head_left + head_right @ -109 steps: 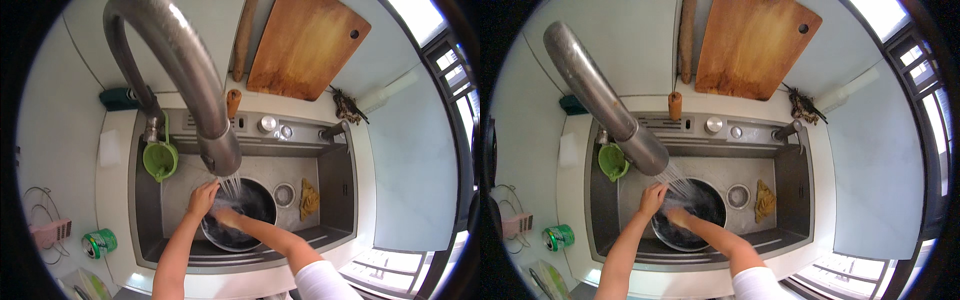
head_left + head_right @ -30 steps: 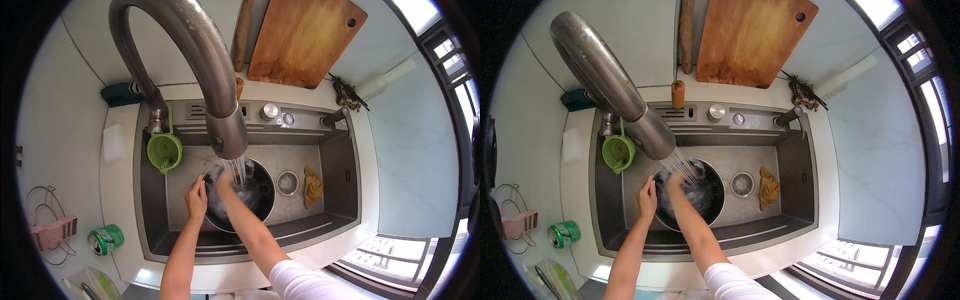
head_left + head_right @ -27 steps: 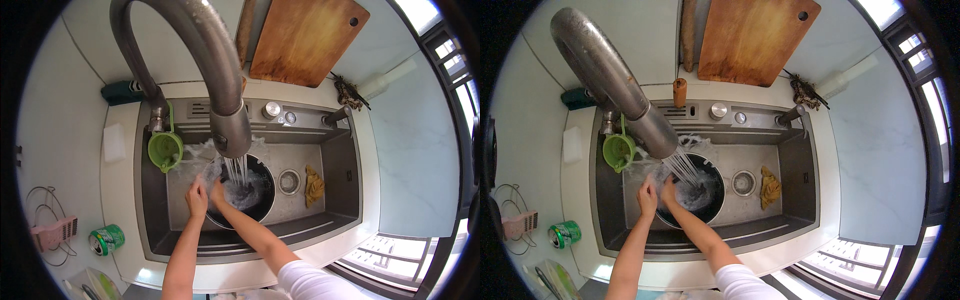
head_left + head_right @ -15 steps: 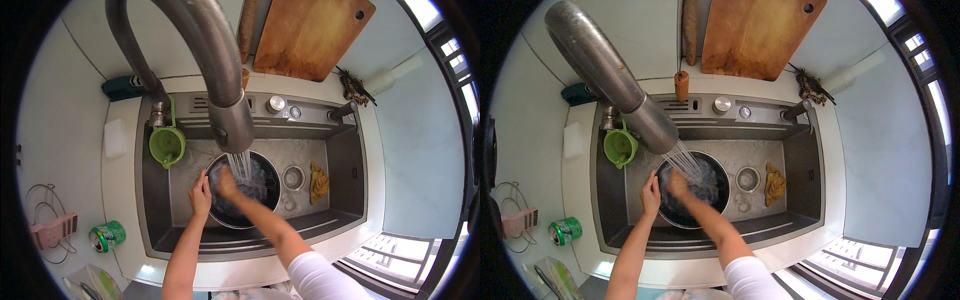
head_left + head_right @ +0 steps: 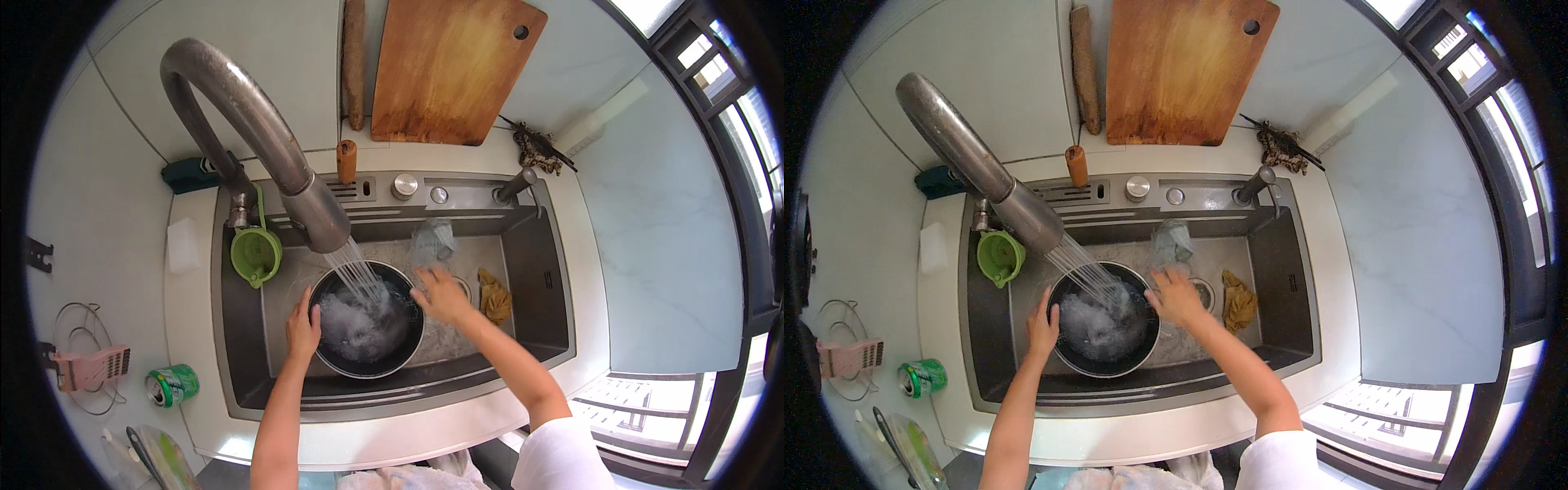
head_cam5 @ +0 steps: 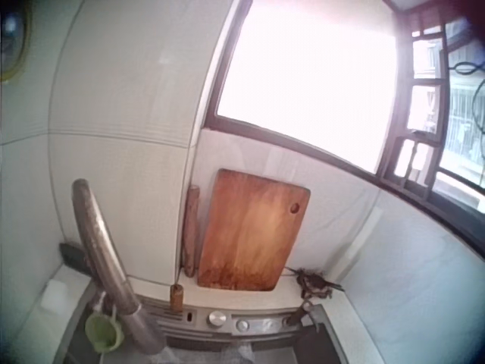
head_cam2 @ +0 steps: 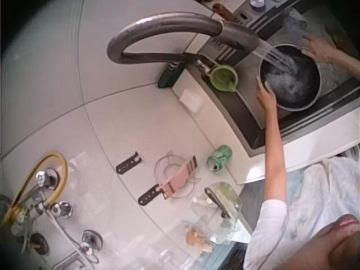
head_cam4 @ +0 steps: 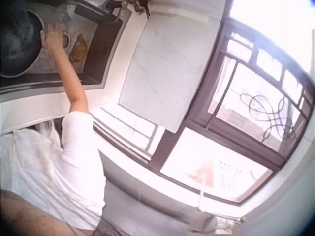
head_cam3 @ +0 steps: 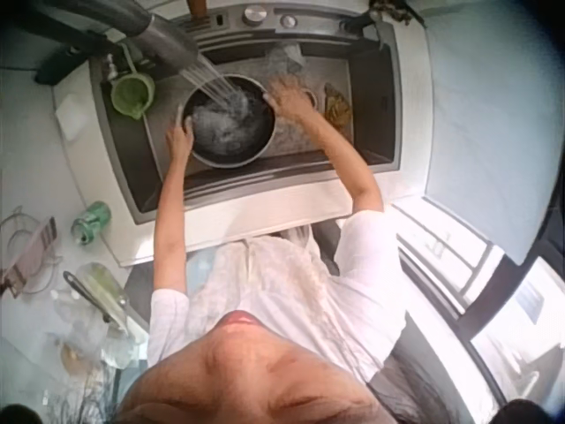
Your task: The person wipes the kitchen counter and sink area with a yellow cloth, rinses the cloth, and washes a black pot in the sink. They then dry the pot and place it into a rice cooker. Finally, they stir a pot of soup on the stove.
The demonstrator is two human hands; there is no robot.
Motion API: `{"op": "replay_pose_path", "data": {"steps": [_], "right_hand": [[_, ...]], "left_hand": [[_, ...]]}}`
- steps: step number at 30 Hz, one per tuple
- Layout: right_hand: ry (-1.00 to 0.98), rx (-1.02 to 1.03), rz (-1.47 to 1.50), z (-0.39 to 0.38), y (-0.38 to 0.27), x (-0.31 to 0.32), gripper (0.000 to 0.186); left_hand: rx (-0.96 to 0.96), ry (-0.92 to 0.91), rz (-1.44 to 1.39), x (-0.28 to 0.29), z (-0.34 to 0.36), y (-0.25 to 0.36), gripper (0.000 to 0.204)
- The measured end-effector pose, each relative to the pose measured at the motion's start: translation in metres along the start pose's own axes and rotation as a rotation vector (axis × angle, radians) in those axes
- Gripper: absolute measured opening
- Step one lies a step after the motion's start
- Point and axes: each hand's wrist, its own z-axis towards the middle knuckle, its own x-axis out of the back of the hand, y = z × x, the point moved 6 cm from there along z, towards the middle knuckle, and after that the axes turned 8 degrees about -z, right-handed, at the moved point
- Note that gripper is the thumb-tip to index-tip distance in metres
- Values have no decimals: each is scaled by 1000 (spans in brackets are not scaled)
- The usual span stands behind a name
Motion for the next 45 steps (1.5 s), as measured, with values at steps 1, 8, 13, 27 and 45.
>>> {"op": "replay_pose_path", "data": {"steps": [1, 8, 13, 27, 45], "right_hand": [[-167, -153, 126, -14, 10, -22, 51], [3, -171, 282, -25, -34, -15, 62], [165, 35, -102, -9, -128, 87, 66], [275, 201, -155, -49, -109, 188, 55], [477, -536, 1193, -147, 117, 141, 59]], "left_hand": [[85, -79, 7, 0, -5, -6, 45], [268, -162, -73, -11, -11, -47, 48], [439, -233, -372, -113, -11, -17, 38], [587, -419, -1259, -141, -16, 94, 61], [175, -485, -504, -26, 30, 220, 43]]}}
